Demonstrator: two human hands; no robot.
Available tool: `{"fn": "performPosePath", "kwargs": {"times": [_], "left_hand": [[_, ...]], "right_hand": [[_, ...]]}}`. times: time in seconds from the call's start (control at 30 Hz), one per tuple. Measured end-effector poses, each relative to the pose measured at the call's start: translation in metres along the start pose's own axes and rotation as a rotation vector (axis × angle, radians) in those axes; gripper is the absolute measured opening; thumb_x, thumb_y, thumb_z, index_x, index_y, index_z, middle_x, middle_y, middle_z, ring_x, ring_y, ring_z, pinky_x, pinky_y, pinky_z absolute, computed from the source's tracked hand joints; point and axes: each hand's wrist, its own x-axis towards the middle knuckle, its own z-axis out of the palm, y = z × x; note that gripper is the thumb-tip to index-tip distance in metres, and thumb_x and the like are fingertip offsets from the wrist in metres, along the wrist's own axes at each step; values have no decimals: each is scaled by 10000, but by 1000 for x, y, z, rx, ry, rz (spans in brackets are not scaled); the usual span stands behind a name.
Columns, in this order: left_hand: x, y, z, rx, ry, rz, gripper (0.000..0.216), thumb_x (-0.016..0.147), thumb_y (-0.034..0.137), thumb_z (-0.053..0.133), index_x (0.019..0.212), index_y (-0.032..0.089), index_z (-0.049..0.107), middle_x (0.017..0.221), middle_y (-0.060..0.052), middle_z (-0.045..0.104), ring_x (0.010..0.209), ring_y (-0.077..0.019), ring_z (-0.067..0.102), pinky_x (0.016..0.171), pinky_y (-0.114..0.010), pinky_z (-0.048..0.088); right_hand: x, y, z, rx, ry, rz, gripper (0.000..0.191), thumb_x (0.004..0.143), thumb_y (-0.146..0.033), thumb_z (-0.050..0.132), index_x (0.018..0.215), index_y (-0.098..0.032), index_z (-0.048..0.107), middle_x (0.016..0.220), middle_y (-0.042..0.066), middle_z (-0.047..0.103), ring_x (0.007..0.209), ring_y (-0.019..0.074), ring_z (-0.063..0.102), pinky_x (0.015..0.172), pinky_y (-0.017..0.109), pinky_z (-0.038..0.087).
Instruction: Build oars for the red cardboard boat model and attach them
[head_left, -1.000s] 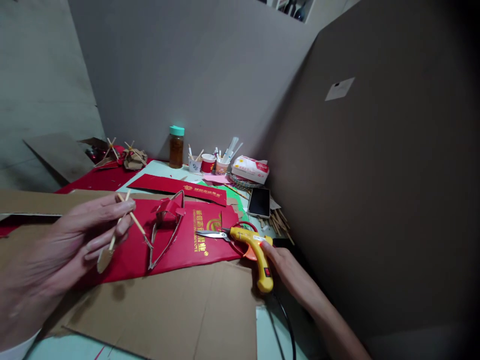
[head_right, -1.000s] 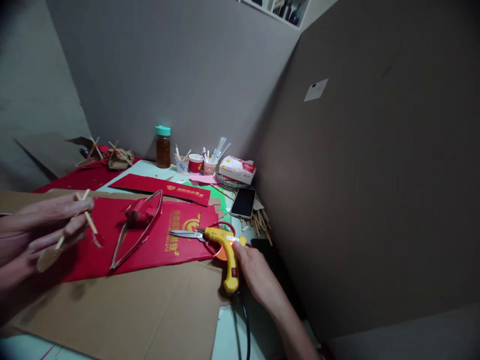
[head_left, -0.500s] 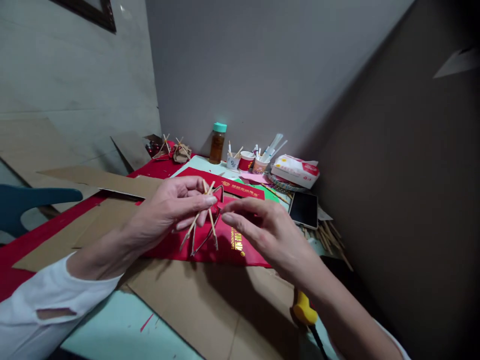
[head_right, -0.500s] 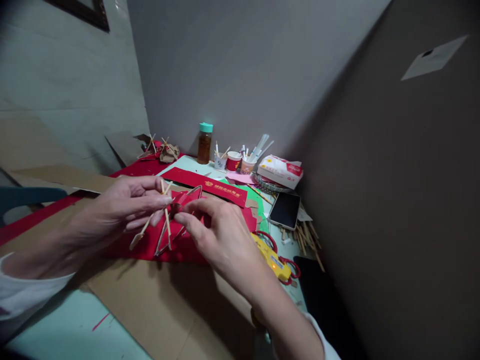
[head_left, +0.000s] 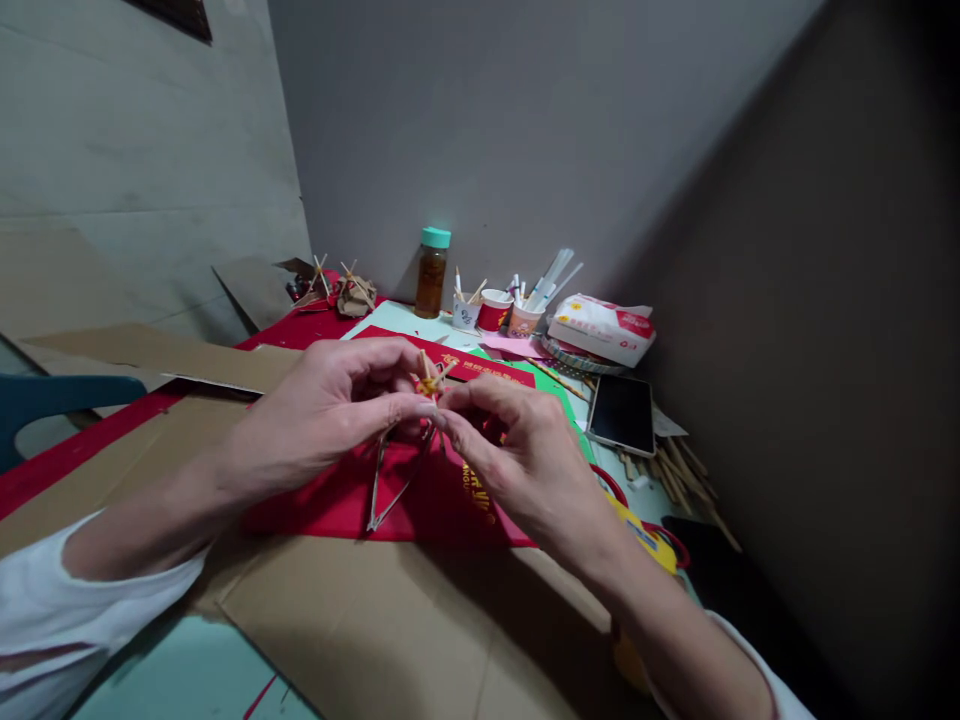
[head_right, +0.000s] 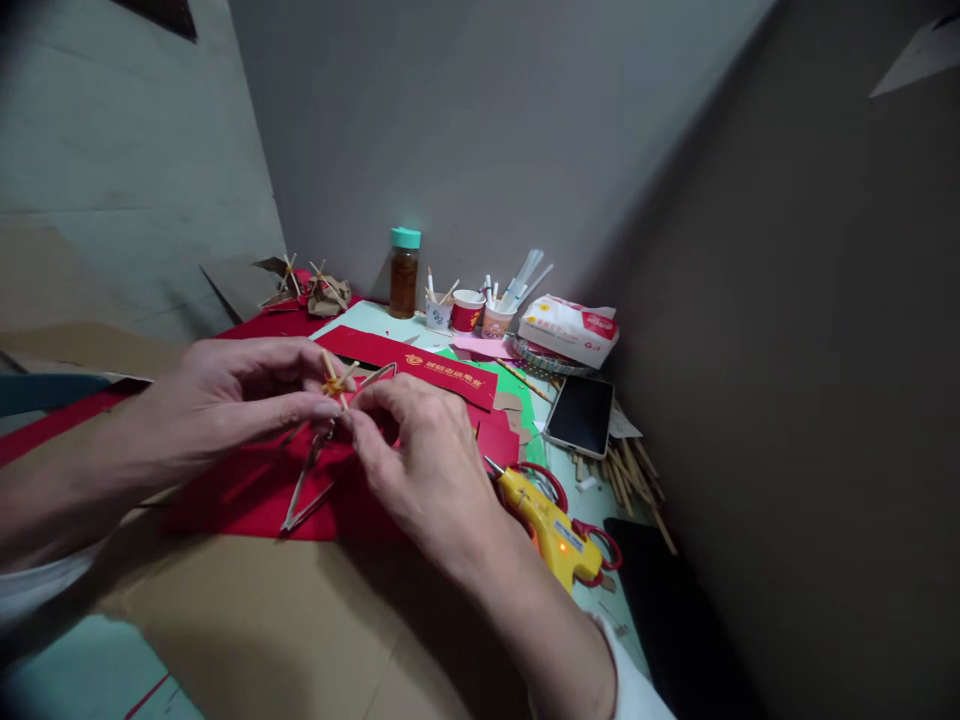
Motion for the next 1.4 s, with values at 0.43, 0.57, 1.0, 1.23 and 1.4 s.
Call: {"fn": "performPosePath", "kwargs": {"times": [0.43, 0.57, 1.0, 1.23, 1.4], "left_hand": [[0, -13, -10, 312, 69, 48, 38, 812, 269, 724, 776, 278, 732, 838, 33, 753, 749, -151, 657, 635, -204, 468], [0, -14, -13, 355, 31, 59, 89, 821, 276, 688, 758, 270, 751, 867, 17, 786, 779, -177, 669, 684, -246, 468], [-1, -13, -20, 510, -64, 66, 172, 860, 273, 591, 732, 256, 704, 679, 44, 684, 629, -157, 576, 593, -278, 398], [0, -15, -19, 513, -18, 102, 147, 822, 246, 608, 743, 247, 732, 802, 7, 715, 762, -178, 625, 696, -289, 424], [0, -15, -19, 550, 15, 135, 152, 813, 224, 618, 735, 253, 745, 740, 11, 659, 691, -167, 582, 647, -294, 387]], "right_hand": [[0, 16, 14, -50, 85, -20, 95, 937, -166, 685, 872, -150, 753, 779, -2, 740, 675, 119, 618, 632, 227, 427], [1, 16, 15, -72, 72, -32, 105, 947, -165, 675, 875, -156, 751, 785, 10, 733, 685, 130, 618, 634, 240, 429], [-1, 16, 21, -133, 30, -47, 109, 974, -184, 656, 921, -152, 746, 805, 23, 710, 695, 138, 597, 614, 252, 410], [-1, 17, 23, -151, 10, -55, 108, 977, -187, 655, 924, -160, 745, 834, 30, 732, 722, 149, 619, 626, 252, 421], [-1, 19, 25, -175, 34, -70, 107, 970, -195, 662, 905, -170, 743, 824, 29, 742, 721, 155, 639, 645, 257, 449]]}}
